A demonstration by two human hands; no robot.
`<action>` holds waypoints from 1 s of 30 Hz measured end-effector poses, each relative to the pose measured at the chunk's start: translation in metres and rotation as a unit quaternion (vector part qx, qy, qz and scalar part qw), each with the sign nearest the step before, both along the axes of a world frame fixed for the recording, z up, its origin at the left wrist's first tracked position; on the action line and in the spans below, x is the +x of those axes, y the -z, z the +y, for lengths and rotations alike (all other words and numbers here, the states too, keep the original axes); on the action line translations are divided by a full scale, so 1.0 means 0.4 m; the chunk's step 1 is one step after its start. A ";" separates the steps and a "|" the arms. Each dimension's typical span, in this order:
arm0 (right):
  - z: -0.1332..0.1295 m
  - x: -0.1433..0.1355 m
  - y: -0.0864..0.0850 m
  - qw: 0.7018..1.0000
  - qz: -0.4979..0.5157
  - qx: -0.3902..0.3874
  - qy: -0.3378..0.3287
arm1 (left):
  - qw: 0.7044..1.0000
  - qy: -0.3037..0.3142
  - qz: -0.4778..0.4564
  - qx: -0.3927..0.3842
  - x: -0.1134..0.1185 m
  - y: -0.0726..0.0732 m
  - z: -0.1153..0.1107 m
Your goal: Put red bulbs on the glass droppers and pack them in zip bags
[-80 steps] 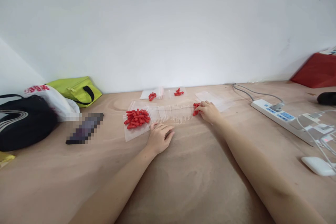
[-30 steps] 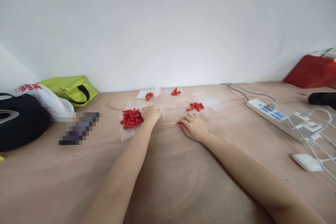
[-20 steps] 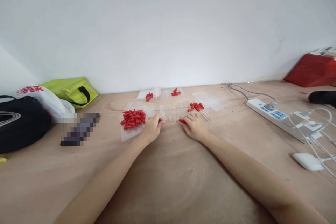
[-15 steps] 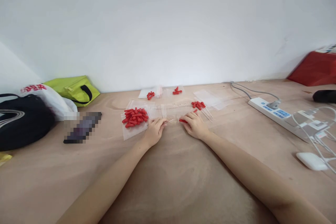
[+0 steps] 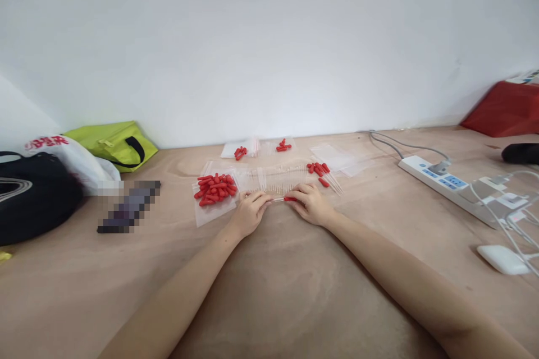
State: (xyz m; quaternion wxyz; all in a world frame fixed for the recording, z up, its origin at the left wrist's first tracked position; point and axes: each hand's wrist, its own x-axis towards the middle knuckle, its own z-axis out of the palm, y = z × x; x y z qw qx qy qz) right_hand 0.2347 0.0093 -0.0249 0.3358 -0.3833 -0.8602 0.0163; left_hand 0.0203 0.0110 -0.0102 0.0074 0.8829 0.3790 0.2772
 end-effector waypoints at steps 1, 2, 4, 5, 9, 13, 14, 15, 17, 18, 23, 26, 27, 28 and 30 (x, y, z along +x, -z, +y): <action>0.000 0.000 0.001 1.000 0.002 0.001 -0.004 | 1.000 0.001 0.000 -0.004 0.000 -0.002 -0.001; -0.001 -0.001 0.001 1.000 0.004 0.001 -0.007 | 1.000 0.003 0.001 -0.008 0.001 -0.003 -0.002; -0.002 -0.001 0.002 1.000 0.012 -0.001 -0.016 | 1.000 0.007 0.001 -0.014 0.001 -0.005 -0.004; -0.002 -0.002 0.002 1.000 0.020 -0.003 -0.023 | 1.000 0.009 0.001 -0.018 0.000 -0.005 -0.005; -0.003 -0.006 0.001 0.996 0.065 -0.020 -0.050 | 1.000 0.009 -0.007 -0.030 -0.001 -0.003 -0.004; -0.003 -0.009 -0.003 0.993 0.099 -0.029 -0.065 | 0.999 0.015 -0.022 -0.024 0.000 -0.005 -0.006; -0.004 -0.009 -0.004 0.992 0.103 -0.028 -0.067 | 0.999 0.018 -0.024 -0.023 0.000 -0.006 -0.007; -0.005 -0.009 -0.004 0.992 0.105 -0.027 -0.068 | 0.999 0.020 -0.025 -0.024 0.000 -0.006 -0.008; -0.007 -0.009 -0.006 0.991 0.108 -0.025 -0.074 | 0.999 0.023 -0.027 -0.024 -0.001 -0.007 -0.009; -0.008 -0.010 -0.007 0.991 0.109 -0.023 -0.078 | 0.999 0.024 -0.029 -0.024 -0.001 -0.007 -0.009; -0.013 -0.012 -0.011 0.989 0.107 -0.017 -0.099 | 0.999 0.031 -0.024 -0.031 -0.001 -0.007 -0.010; -0.013 -0.012 -0.010 0.990 0.100 -0.010 -0.104 | 0.999 0.028 -0.016 -0.037 0.000 -0.007 -0.012; -0.012 -0.012 -0.009 0.990 0.097 -0.007 -0.106 | 0.999 0.028 -0.016 -0.037 0.000 -0.007 -0.013; -0.012 -0.011 -0.008 0.990 0.093 -0.004 -0.107 | 0.999 0.027 -0.016 -0.036 0.000 -0.007 -0.013; -0.011 -0.011 -0.006 0.991 0.083 -0.003 -0.110 | 0.999 0.024 -0.015 -0.036 0.000 -0.005 -0.014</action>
